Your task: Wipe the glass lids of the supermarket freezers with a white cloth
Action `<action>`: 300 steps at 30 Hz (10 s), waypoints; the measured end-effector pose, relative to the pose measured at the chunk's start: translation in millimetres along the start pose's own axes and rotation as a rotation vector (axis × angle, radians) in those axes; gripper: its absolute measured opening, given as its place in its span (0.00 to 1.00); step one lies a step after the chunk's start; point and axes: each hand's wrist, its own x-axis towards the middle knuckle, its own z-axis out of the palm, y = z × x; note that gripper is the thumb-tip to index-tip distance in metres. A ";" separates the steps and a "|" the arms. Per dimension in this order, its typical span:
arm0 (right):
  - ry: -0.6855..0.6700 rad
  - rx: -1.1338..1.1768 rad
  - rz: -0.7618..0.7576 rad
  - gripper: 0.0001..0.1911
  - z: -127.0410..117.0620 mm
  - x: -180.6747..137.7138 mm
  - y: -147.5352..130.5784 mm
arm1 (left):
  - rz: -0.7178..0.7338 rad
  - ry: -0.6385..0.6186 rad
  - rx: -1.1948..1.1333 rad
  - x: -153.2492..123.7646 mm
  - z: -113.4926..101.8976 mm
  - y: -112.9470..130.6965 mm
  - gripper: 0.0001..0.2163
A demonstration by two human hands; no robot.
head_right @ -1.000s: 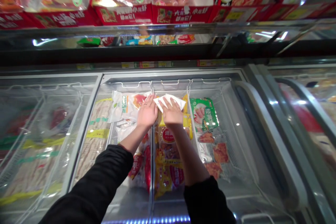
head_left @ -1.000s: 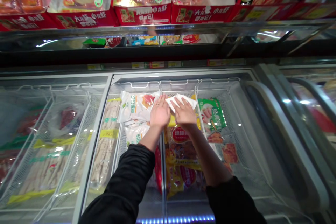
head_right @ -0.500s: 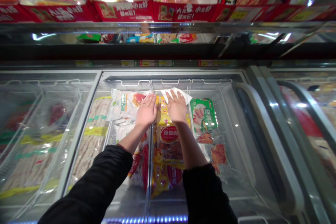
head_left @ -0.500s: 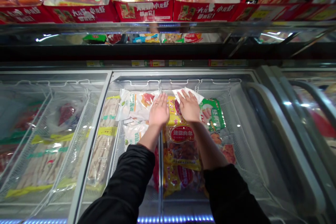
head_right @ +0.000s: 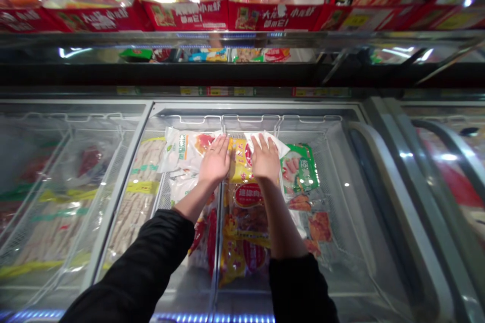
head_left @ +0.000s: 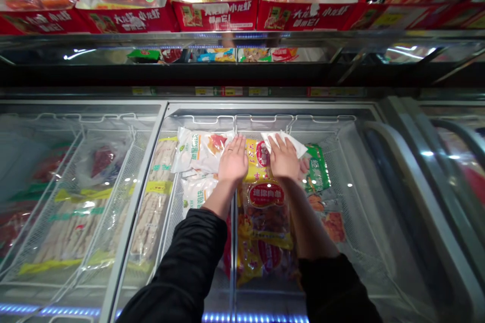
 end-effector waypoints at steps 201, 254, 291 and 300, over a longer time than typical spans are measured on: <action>-0.107 -0.019 -0.135 0.30 -33.5 10.4 102.2 | 0.394 -0.015 0.115 57.5 1.5 64.2 0.25; -0.152 -0.031 -0.169 0.32 -31.4 22.8 115.0 | 0.255 -0.123 0.017 119.9 36.3 107.1 0.24; -0.179 0.049 -0.228 0.31 -45.3 -83.0 119.9 | 0.015 -0.014 0.043 -3.8 33.6 113.8 0.24; -0.125 0.085 -0.195 0.32 -40.1 -88.9 116.3 | 0.130 -0.052 0.103 -43.2 48.4 151.8 0.25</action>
